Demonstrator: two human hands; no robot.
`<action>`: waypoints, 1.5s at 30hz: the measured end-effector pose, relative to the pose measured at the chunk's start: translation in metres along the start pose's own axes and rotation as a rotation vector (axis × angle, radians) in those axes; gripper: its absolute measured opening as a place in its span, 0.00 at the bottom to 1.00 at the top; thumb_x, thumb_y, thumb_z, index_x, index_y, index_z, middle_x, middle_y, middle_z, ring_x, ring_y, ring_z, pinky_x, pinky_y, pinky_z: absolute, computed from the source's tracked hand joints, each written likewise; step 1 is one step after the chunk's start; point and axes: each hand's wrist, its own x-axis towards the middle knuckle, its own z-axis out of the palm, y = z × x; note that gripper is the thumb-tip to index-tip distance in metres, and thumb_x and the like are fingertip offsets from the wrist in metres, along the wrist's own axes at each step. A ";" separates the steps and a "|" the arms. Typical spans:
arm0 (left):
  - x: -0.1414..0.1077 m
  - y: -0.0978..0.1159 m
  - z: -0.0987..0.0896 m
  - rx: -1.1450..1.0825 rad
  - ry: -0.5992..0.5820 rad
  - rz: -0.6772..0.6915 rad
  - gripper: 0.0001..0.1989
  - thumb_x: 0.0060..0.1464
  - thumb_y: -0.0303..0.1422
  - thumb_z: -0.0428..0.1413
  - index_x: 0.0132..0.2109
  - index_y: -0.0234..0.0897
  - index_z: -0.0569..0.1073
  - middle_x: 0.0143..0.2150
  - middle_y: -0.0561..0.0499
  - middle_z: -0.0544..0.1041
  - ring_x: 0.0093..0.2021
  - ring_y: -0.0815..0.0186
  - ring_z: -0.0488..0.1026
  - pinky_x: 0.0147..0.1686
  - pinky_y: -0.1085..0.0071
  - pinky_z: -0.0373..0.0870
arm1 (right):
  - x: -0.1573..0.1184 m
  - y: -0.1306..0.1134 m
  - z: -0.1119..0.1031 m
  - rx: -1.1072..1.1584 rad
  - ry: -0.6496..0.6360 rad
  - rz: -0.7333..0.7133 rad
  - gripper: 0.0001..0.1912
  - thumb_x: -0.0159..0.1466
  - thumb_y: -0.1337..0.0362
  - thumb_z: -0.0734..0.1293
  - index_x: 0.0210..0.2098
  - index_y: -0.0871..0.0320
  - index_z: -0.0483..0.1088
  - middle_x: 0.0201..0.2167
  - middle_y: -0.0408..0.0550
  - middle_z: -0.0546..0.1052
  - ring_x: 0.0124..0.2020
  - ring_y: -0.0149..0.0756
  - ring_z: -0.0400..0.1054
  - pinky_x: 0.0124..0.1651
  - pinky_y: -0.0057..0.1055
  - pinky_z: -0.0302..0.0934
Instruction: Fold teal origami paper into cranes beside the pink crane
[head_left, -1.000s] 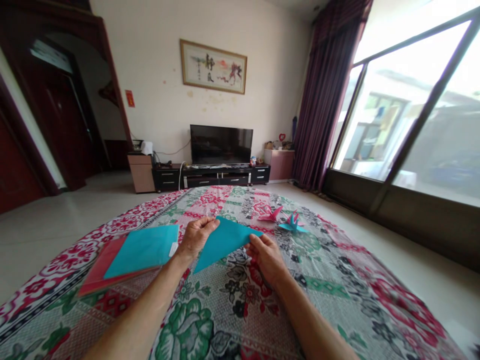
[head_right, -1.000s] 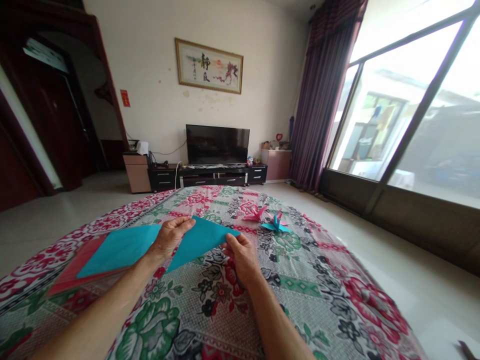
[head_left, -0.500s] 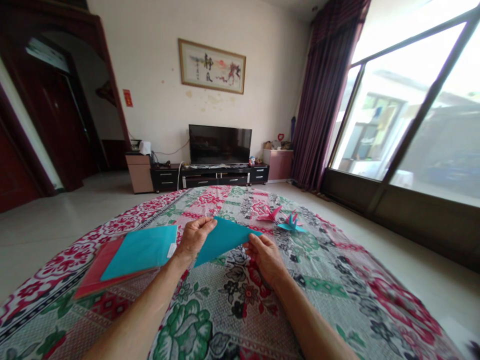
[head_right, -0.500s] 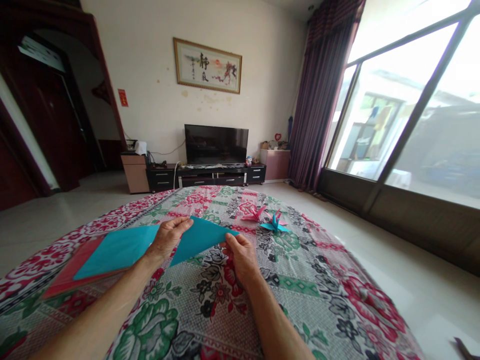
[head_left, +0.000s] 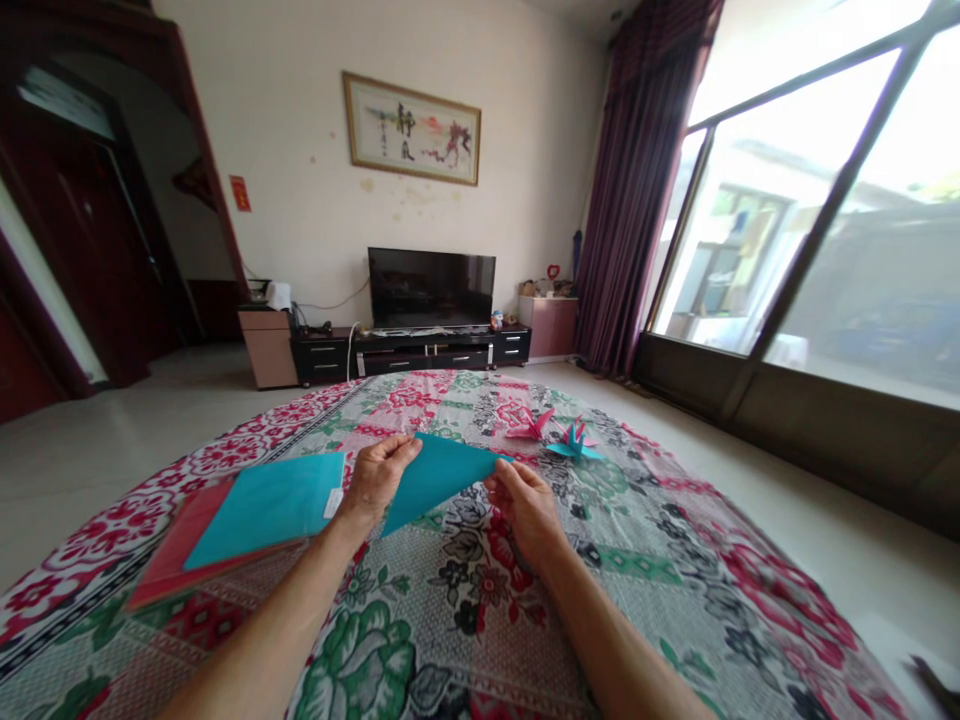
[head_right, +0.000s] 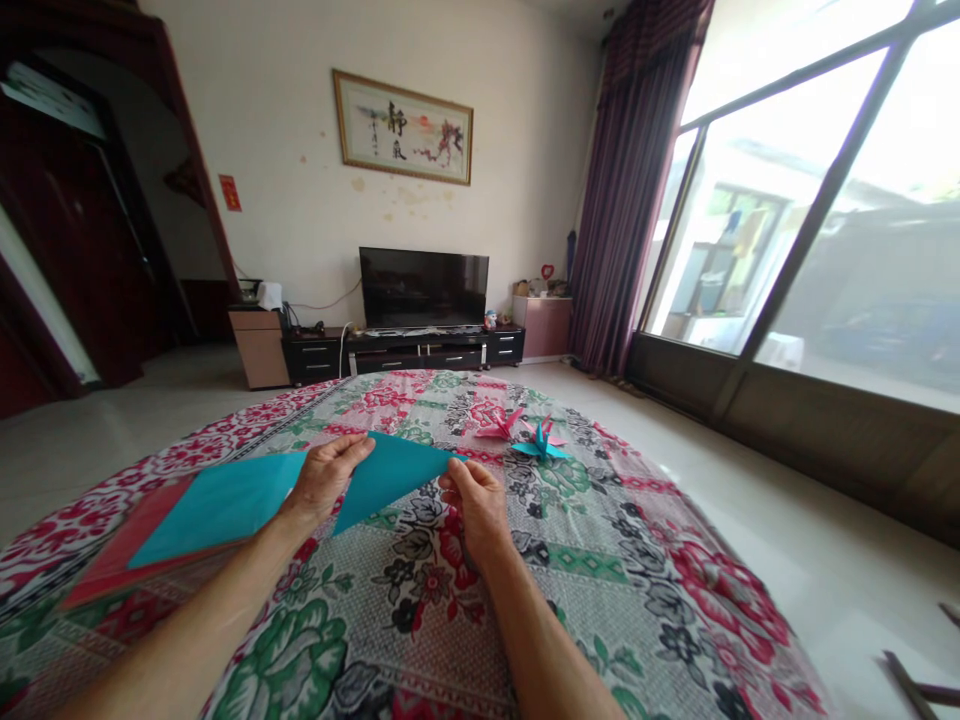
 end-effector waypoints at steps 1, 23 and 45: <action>0.000 0.000 0.000 -0.008 -0.001 -0.003 0.24 0.36 0.47 0.62 0.37 0.32 0.77 0.24 0.53 0.72 0.23 0.71 0.61 0.24 0.76 0.58 | 0.000 0.000 0.000 -0.006 0.001 -0.006 0.15 0.47 0.54 0.73 0.26 0.58 0.71 0.22 0.42 0.73 0.23 0.28 0.66 0.28 0.24 0.60; -0.001 0.003 0.001 0.019 0.027 -0.008 0.21 0.36 0.46 0.62 0.33 0.34 0.78 0.28 0.51 0.75 0.27 0.68 0.66 0.28 0.74 0.62 | 0.007 0.003 -0.003 0.087 0.067 -0.085 0.16 0.45 0.58 0.74 0.32 0.57 0.74 0.23 0.43 0.75 0.24 0.31 0.68 0.28 0.27 0.60; 0.004 -0.011 0.007 0.317 0.022 0.076 0.15 0.42 0.43 0.56 0.23 0.35 0.74 0.15 0.57 0.64 0.19 0.72 0.57 0.21 0.74 0.50 | 0.006 -0.003 -0.009 -0.694 0.228 -0.292 0.08 0.51 0.60 0.64 0.22 0.55 0.74 0.19 0.43 0.74 0.24 0.34 0.64 0.30 0.30 0.55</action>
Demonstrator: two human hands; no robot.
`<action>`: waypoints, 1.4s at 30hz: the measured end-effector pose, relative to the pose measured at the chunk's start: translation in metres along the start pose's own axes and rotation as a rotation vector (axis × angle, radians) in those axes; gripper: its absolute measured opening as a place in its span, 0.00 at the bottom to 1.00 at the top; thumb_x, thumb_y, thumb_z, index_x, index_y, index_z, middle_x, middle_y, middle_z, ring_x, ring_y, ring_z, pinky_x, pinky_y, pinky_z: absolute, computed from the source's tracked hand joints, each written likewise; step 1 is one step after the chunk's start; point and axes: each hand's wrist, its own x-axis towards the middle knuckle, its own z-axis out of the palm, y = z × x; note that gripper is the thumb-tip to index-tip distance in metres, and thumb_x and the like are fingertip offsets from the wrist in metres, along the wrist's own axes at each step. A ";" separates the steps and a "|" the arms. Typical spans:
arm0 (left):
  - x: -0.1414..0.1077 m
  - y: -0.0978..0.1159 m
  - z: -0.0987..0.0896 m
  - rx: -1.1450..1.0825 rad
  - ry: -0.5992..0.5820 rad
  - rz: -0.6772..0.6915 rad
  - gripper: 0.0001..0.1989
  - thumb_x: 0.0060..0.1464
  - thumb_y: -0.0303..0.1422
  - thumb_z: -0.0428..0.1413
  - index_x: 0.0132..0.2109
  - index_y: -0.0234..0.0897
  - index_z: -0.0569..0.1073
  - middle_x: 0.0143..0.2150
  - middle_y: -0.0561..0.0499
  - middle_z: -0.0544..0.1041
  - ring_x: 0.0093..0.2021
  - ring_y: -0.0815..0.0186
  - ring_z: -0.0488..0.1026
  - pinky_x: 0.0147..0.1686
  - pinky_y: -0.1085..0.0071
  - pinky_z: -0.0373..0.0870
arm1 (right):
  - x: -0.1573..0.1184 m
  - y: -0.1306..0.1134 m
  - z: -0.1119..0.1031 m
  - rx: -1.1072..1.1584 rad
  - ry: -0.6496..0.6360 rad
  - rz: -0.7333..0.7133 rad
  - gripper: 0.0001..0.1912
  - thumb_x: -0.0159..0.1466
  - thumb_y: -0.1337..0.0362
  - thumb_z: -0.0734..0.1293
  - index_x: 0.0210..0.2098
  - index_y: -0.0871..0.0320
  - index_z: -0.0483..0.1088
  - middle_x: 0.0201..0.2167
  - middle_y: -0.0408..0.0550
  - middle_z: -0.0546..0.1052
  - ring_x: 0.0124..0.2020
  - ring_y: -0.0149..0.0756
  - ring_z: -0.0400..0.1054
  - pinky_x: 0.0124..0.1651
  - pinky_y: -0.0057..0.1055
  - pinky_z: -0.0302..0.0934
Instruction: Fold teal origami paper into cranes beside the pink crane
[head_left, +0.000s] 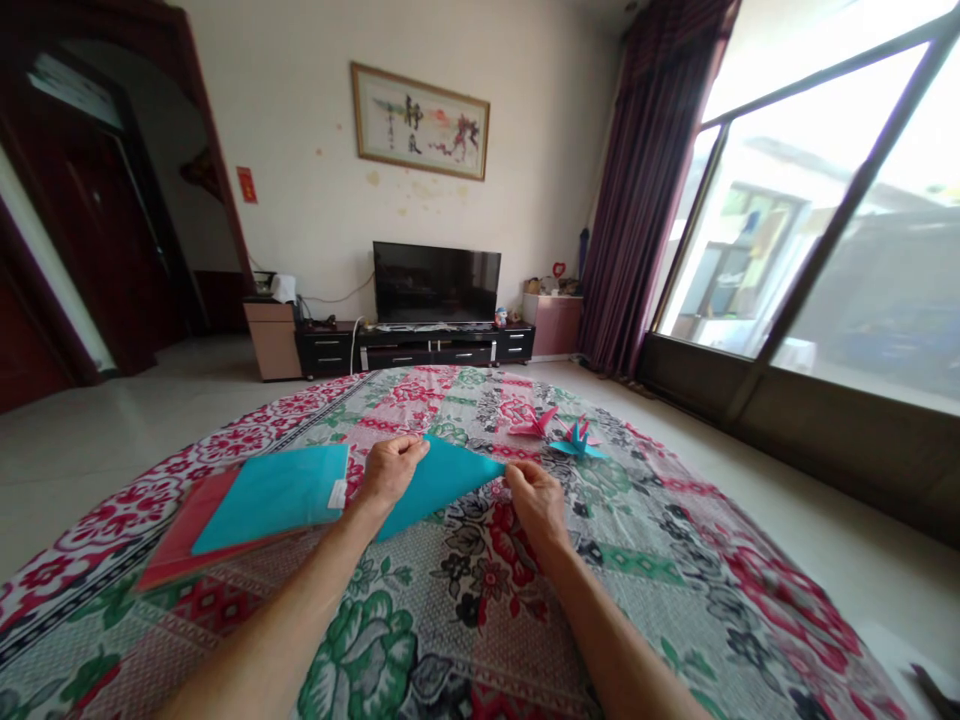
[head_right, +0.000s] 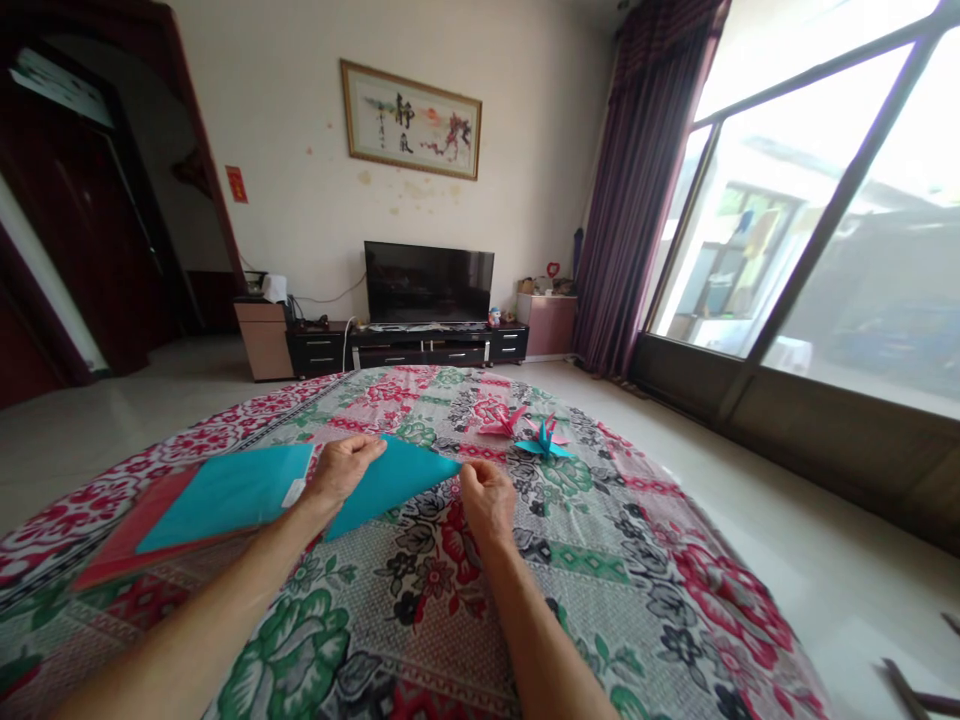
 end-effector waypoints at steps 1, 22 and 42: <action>0.001 -0.003 0.002 0.060 -0.011 -0.001 0.15 0.43 0.43 0.55 0.22 0.35 0.74 0.15 0.57 0.64 0.19 0.72 0.58 0.21 0.75 0.51 | 0.000 -0.001 -0.001 -0.129 0.018 -0.049 0.08 0.50 0.62 0.64 0.21 0.54 0.73 0.19 0.43 0.73 0.24 0.35 0.64 0.31 0.30 0.55; -0.013 -0.005 0.029 0.981 -0.135 0.177 0.16 0.58 0.37 0.44 0.36 0.40 0.76 0.37 0.47 0.75 0.37 0.64 0.71 0.35 0.72 0.63 | -0.011 -0.014 0.014 -0.645 -0.346 -0.591 0.17 0.56 0.76 0.57 0.39 0.58 0.71 0.40 0.50 0.72 0.43 0.37 0.62 0.47 0.30 0.53; -0.016 -0.006 0.028 0.993 -0.105 0.229 0.15 0.59 0.36 0.43 0.36 0.39 0.73 0.36 0.47 0.72 0.37 0.63 0.71 0.33 0.71 0.64 | -0.020 -0.006 0.026 -0.725 -0.361 -0.414 0.09 0.61 0.64 0.61 0.30 0.58 0.72 0.33 0.48 0.71 0.37 0.33 0.65 0.41 0.27 0.54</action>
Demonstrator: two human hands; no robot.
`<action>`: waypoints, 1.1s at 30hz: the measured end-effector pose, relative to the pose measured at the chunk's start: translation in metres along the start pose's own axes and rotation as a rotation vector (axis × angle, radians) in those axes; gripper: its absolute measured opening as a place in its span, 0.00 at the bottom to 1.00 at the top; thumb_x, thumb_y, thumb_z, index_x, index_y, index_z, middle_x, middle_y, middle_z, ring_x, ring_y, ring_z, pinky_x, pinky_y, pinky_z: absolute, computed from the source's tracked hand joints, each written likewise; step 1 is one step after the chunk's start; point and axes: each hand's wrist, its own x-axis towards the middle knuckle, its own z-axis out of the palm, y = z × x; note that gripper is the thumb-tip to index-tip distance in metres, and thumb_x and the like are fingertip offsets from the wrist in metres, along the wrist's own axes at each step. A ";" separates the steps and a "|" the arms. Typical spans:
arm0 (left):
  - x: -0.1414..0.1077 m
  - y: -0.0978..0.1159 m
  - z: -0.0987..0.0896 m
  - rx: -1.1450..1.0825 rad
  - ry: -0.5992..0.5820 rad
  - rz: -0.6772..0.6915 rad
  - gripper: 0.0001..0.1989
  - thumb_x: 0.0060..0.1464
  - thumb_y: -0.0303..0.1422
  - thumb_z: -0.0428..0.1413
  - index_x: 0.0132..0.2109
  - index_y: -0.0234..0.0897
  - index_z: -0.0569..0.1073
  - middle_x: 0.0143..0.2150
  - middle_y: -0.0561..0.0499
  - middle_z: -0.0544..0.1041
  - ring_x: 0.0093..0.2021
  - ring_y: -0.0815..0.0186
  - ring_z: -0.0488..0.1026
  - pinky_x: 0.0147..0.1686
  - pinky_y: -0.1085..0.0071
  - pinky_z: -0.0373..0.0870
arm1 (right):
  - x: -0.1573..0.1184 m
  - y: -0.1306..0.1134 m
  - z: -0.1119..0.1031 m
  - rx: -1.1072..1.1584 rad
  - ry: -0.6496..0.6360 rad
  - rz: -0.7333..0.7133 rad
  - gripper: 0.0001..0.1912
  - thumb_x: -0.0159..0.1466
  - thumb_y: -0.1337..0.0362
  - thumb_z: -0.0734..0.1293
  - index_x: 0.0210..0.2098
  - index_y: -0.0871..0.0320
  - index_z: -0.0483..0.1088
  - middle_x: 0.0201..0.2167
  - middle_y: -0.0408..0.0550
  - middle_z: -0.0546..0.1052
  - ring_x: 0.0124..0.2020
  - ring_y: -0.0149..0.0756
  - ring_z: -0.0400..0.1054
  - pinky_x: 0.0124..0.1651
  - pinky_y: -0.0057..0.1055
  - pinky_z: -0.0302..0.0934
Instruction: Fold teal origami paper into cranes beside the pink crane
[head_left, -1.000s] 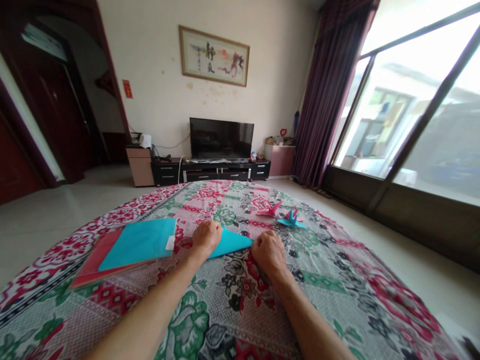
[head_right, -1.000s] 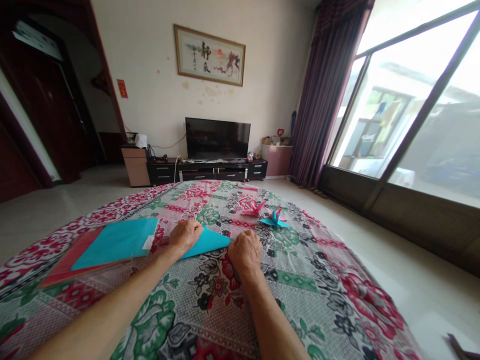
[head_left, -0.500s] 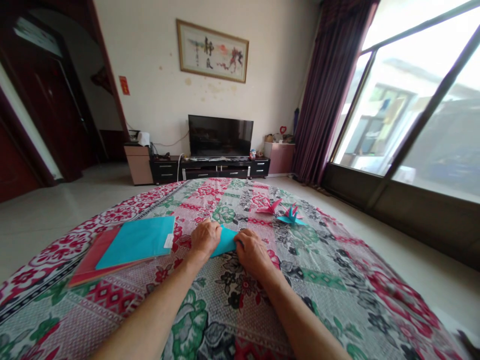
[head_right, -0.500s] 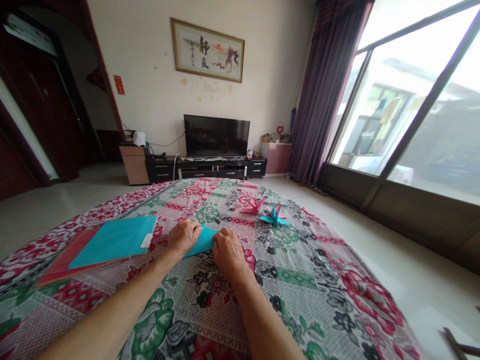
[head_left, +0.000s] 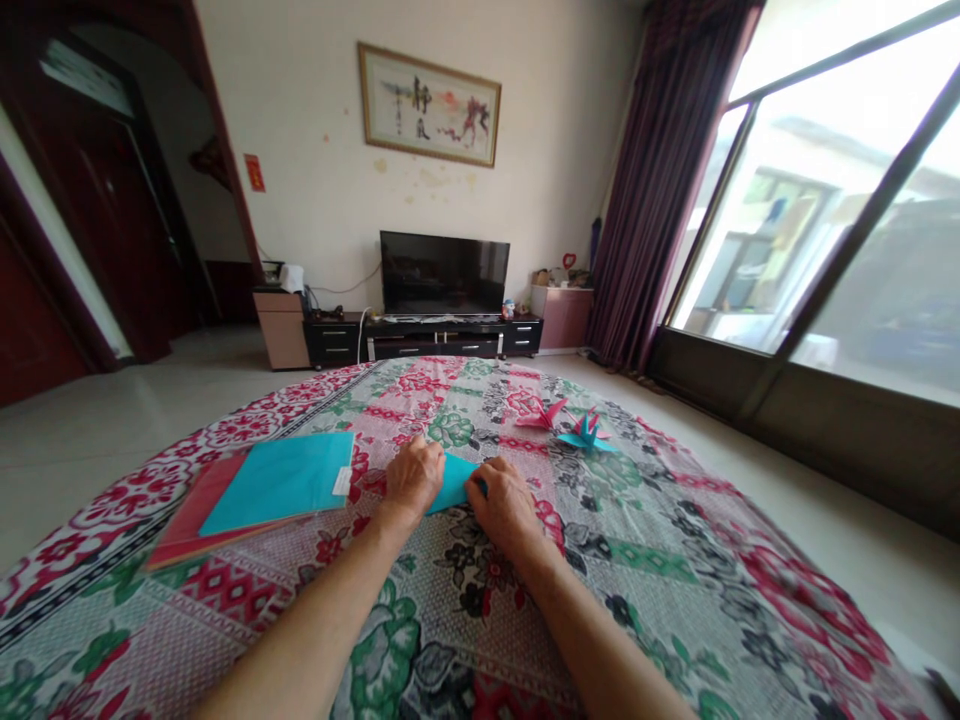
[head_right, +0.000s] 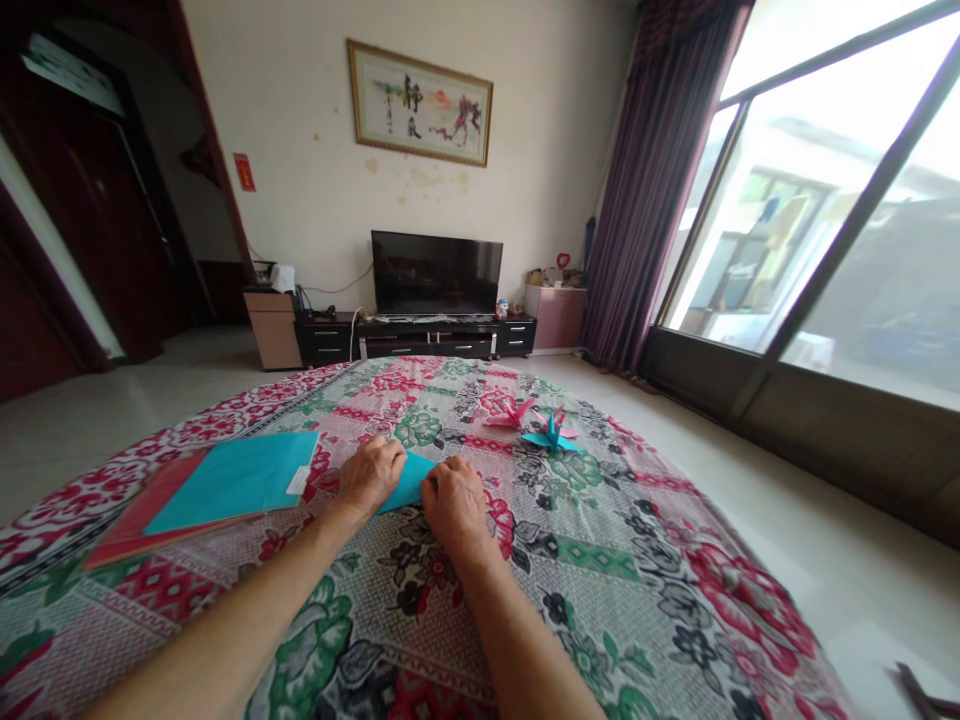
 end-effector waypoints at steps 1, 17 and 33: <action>-0.001 0.001 0.000 0.014 0.002 0.001 0.15 0.60 0.35 0.42 0.35 0.39 0.73 0.36 0.46 0.72 0.37 0.63 0.71 0.33 0.71 0.64 | 0.000 0.000 0.001 -0.008 0.009 0.009 0.09 0.60 0.63 0.61 0.31 0.58 0.72 0.33 0.49 0.71 0.37 0.34 0.65 0.41 0.27 0.54; -0.003 0.003 -0.005 0.016 -0.030 0.006 0.17 0.61 0.37 0.40 0.38 0.39 0.73 0.38 0.46 0.70 0.40 0.62 0.68 0.35 0.71 0.64 | -0.008 0.035 -0.025 -0.084 0.135 0.362 0.07 0.57 0.65 0.63 0.29 0.53 0.74 0.34 0.50 0.70 0.38 0.40 0.62 0.38 0.33 0.51; -0.003 0.002 -0.005 0.027 -0.024 0.019 0.16 0.61 0.35 0.41 0.38 0.38 0.73 0.38 0.45 0.70 0.40 0.61 0.69 0.35 0.69 0.65 | -0.003 0.009 -0.005 0.141 0.036 -0.152 0.08 0.60 0.69 0.60 0.35 0.56 0.71 0.35 0.47 0.71 0.39 0.32 0.65 0.44 0.26 0.56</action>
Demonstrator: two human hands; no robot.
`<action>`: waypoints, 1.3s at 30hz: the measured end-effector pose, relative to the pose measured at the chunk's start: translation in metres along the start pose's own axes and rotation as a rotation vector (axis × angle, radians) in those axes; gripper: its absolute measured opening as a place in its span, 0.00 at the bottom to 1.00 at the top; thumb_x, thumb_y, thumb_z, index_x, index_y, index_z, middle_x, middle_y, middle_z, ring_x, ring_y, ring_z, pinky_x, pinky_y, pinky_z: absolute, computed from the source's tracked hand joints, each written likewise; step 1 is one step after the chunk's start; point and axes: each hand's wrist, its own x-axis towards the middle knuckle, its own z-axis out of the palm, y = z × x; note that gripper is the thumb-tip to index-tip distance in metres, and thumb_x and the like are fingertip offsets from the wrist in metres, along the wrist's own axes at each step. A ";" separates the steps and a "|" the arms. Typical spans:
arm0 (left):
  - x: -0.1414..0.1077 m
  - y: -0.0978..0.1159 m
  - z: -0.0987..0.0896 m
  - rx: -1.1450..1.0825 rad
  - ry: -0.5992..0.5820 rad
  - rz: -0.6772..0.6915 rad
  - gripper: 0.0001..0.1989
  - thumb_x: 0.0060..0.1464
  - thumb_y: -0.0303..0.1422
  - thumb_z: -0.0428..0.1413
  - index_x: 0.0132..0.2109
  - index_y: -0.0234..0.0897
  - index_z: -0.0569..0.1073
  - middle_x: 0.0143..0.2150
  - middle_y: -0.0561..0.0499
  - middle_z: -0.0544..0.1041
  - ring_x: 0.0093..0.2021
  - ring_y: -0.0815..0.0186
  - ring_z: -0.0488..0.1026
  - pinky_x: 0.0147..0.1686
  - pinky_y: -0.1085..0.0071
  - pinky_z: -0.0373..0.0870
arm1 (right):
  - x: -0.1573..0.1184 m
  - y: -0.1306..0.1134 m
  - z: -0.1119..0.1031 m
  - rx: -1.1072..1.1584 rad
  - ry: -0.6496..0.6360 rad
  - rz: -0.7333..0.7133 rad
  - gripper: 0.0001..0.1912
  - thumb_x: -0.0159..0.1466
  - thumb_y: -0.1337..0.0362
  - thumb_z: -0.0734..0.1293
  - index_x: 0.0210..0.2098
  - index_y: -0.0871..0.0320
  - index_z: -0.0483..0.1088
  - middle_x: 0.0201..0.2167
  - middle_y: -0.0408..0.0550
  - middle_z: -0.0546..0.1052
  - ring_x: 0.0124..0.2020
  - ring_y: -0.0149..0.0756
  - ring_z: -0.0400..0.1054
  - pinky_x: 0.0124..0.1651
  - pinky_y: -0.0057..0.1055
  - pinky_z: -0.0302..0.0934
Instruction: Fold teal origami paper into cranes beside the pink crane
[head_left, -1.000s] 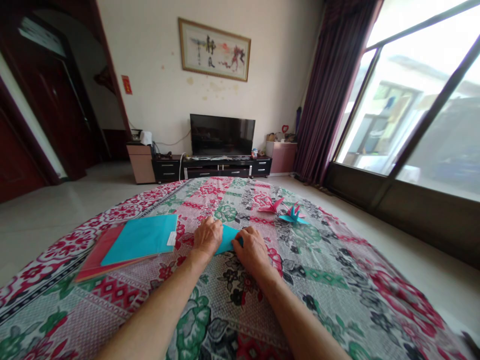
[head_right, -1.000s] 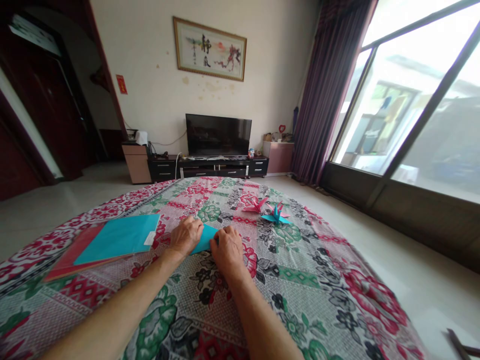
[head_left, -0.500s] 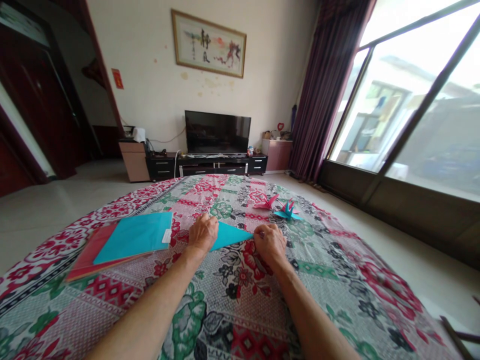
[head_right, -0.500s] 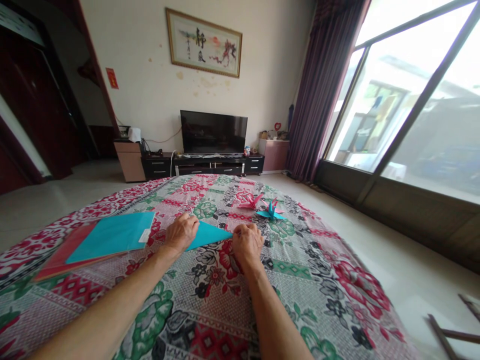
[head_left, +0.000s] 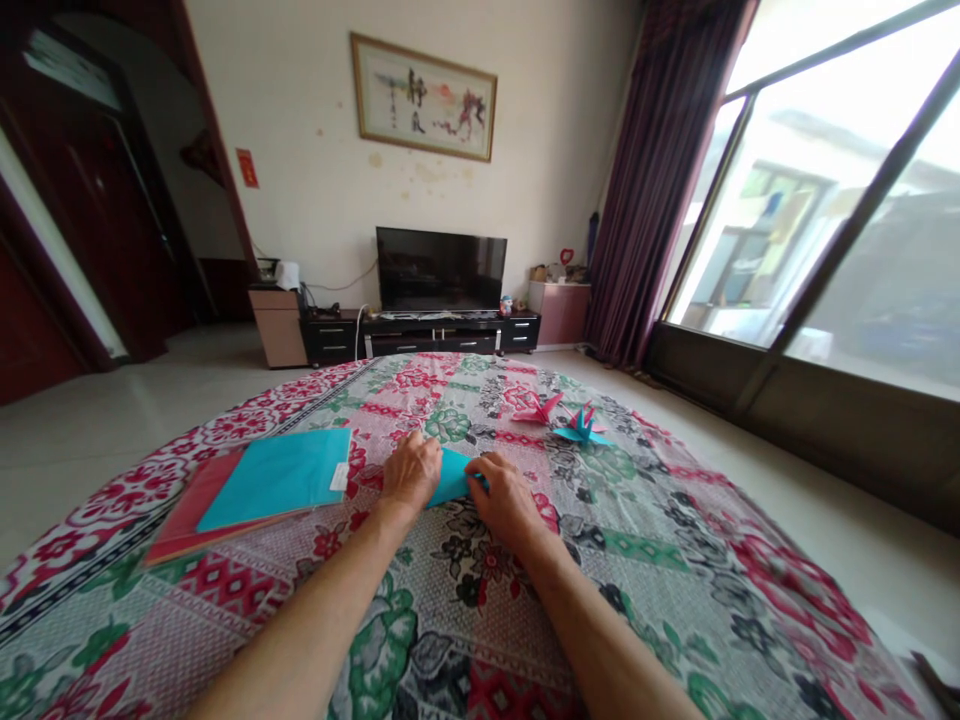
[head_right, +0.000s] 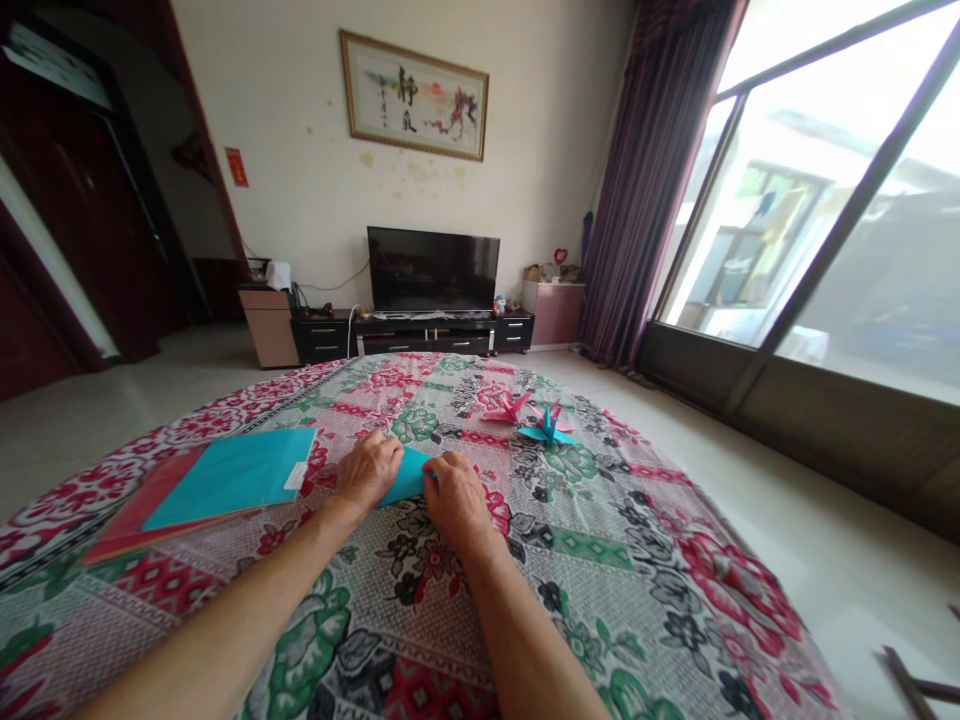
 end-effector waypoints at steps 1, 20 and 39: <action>0.000 0.000 -0.001 -0.004 -0.006 -0.001 0.17 0.61 0.35 0.40 0.38 0.38 0.73 0.39 0.45 0.70 0.40 0.61 0.69 0.35 0.69 0.65 | -0.001 0.000 0.002 -0.022 -0.024 0.009 0.08 0.60 0.68 0.61 0.34 0.56 0.72 0.35 0.47 0.71 0.39 0.32 0.65 0.44 0.26 0.56; -0.037 0.029 0.005 -0.046 -0.107 -0.043 0.24 0.59 0.41 0.39 0.59 0.36 0.61 0.62 0.41 0.58 0.61 0.50 0.52 0.55 0.49 0.52 | 0.002 0.006 0.007 -0.073 -0.025 0.032 0.08 0.58 0.71 0.60 0.33 0.59 0.71 0.34 0.47 0.70 0.38 0.32 0.64 0.45 0.26 0.54; -0.051 -0.044 -0.028 -0.062 -0.425 -0.003 0.30 0.57 0.44 0.40 0.65 0.42 0.49 0.67 0.45 0.47 0.66 0.53 0.44 0.59 0.51 0.47 | 0.002 0.007 0.005 -0.040 -0.017 0.026 0.09 0.58 0.70 0.60 0.34 0.58 0.71 0.35 0.48 0.70 0.38 0.33 0.65 0.45 0.26 0.55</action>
